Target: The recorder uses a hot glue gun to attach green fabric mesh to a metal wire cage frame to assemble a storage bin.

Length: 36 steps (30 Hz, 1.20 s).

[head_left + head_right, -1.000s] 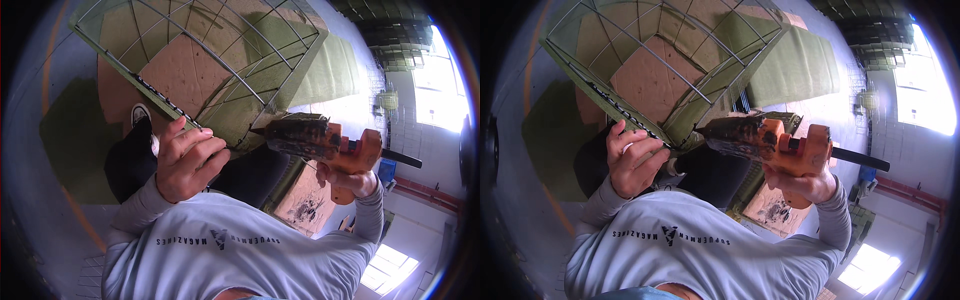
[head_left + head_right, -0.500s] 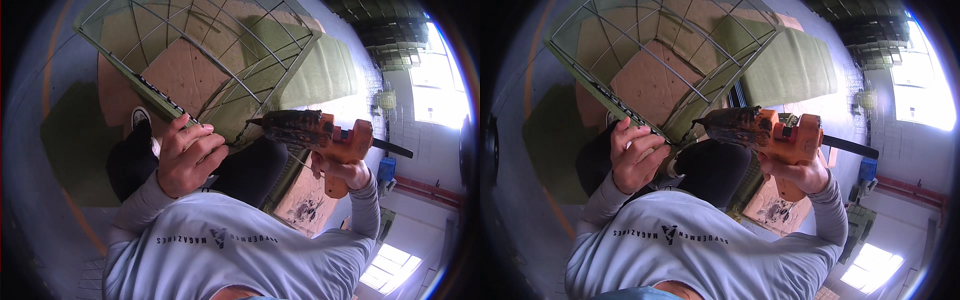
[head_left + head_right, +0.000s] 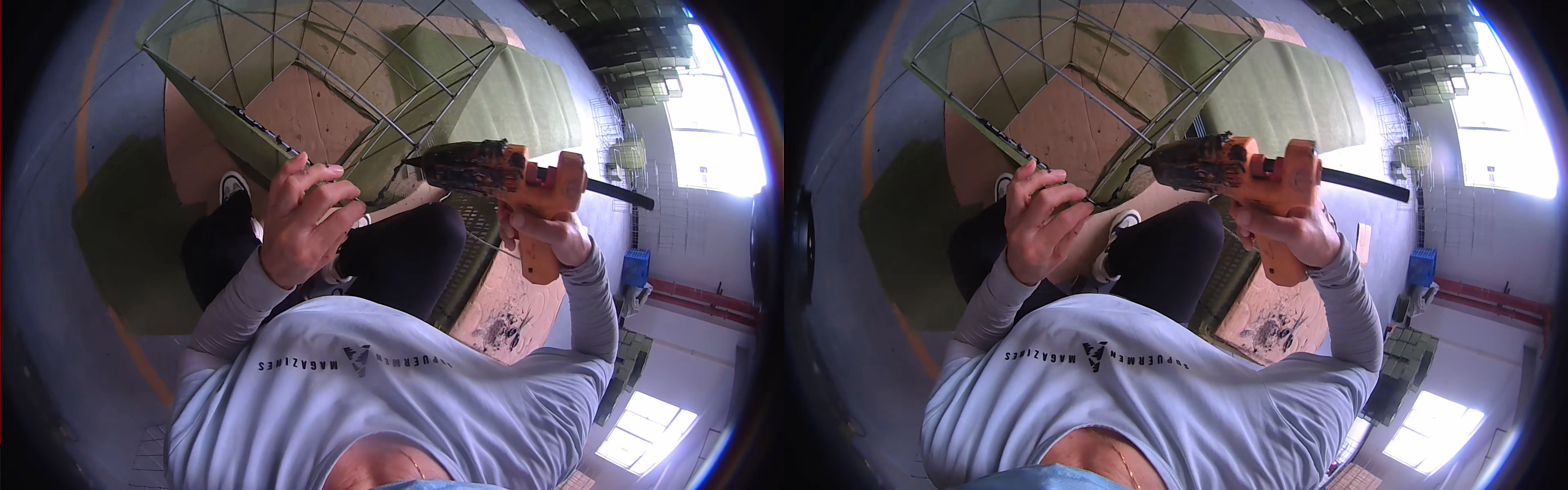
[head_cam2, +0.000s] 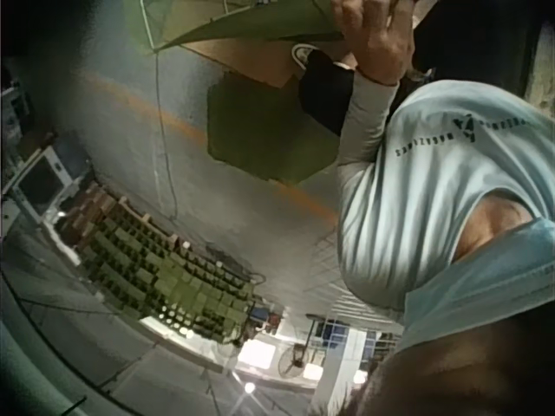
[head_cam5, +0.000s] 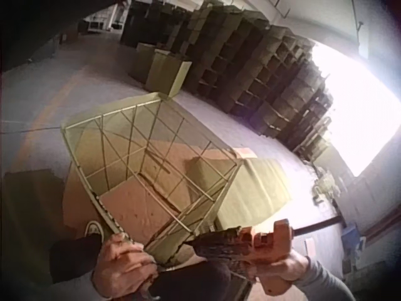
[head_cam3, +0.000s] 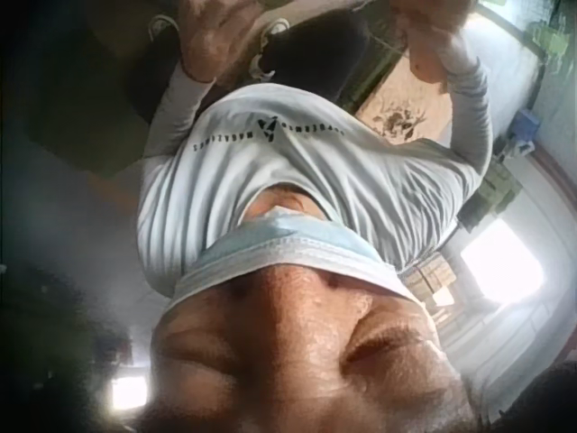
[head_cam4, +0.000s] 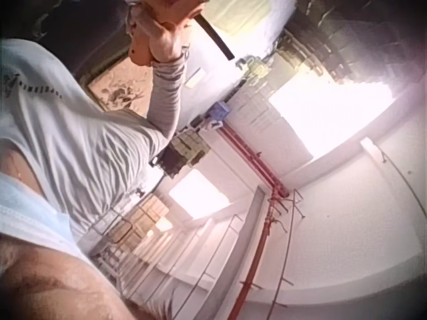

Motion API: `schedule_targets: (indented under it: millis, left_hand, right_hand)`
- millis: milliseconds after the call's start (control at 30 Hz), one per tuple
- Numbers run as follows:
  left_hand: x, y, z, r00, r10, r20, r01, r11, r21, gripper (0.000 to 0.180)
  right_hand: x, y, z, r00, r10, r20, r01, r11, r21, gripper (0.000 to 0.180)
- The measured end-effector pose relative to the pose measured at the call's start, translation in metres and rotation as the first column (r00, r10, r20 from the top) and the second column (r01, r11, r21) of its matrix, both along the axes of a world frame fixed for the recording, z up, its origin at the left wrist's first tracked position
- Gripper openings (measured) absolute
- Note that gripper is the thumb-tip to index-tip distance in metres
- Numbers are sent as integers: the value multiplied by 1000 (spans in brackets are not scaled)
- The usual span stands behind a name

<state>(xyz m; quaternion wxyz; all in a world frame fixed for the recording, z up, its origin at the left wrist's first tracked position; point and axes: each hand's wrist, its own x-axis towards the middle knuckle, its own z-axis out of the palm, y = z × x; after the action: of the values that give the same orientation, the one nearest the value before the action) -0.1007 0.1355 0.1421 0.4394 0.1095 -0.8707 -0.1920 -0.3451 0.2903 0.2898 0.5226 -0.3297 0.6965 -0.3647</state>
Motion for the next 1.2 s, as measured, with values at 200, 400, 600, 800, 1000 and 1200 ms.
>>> schedule_targets:
  millis: [200,400,600,800,1000,1200]
  left_hand:
    - [1,0,-1,1000,7,-19,-7,1000,-5,17]
    - [0,0,-2,1000,3,-20,-4,1000,-25,18]
    - [0,0,-1,1000,-2,-22,2,1000,-20,18]
    - [-1,0,1,1000,-6,-29,5,1000,-9,16]
    - [0,0,2,1000,-18,-10,18,1000,0,17]
    - [0,1,0,1000,-14,-10,14,1000,0,18]
  right_hand:
    - [-7,3,-4,999,-23,-46,23,1000,3,23]
    - [-3,4,-3,996,92,-18,-93,993,-68,24]
    - [-10,1,-5,989,-112,100,121,989,-87,27]
    - [-12,-3,-3,996,-55,76,57,998,-36,25]
    - [-17,-4,1,997,-73,8,73,997,6,24]
    - [-24,-1,-2,995,-88,-43,88,996,-4,22]
